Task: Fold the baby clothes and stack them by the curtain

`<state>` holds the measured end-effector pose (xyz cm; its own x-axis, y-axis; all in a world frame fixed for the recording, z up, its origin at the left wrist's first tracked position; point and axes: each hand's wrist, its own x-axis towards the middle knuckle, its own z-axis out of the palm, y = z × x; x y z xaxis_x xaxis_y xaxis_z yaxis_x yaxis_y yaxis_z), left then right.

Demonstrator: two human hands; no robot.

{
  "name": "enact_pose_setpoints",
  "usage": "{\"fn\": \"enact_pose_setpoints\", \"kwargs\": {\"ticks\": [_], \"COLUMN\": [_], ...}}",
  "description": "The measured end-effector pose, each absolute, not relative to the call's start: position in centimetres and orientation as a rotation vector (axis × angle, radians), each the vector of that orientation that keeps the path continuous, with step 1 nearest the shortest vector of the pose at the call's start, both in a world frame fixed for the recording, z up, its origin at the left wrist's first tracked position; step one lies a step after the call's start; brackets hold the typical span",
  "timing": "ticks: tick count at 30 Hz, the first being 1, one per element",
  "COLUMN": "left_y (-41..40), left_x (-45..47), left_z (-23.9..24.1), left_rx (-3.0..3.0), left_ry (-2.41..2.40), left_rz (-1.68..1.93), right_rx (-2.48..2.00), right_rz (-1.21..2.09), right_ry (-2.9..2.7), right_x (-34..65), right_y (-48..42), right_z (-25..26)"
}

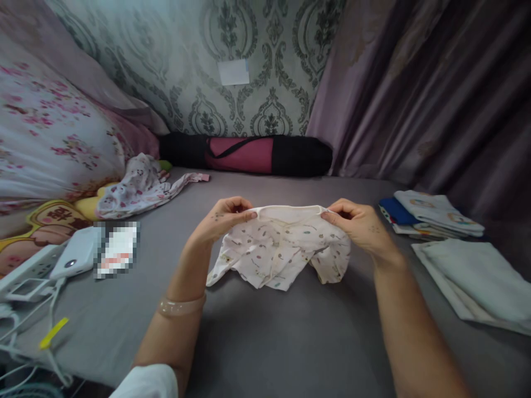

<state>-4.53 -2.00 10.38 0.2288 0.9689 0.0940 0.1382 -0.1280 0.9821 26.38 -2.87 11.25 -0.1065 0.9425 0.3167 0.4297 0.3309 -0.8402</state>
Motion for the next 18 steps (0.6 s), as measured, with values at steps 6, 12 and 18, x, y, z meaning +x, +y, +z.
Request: {"fn": "enact_pose_setpoints", "kwargs": {"ticks": [6, 12, 18], "left_y": [-1.2, -0.4, 0.1], "left_x": [-5.3, -6.1, -6.3], "left_z": [11.6, 15.1, 18.7], "left_rx": [1.695, 1.900, 2.010], "left_ry": [1.206, 1.401, 1.524], "left_rz": [1.132, 1.337, 1.590], "right_rx": [-1.188, -1.196, -1.335], "right_rz": [0.388, -0.142, -0.537], "right_ry": [-1.681, -1.805, -1.909], "right_x": [25.0, 23.1, 22.2], "right_y": [-1.5, -0.6, -0.9], "right_z": [12.8, 16.4, 19.5]}}
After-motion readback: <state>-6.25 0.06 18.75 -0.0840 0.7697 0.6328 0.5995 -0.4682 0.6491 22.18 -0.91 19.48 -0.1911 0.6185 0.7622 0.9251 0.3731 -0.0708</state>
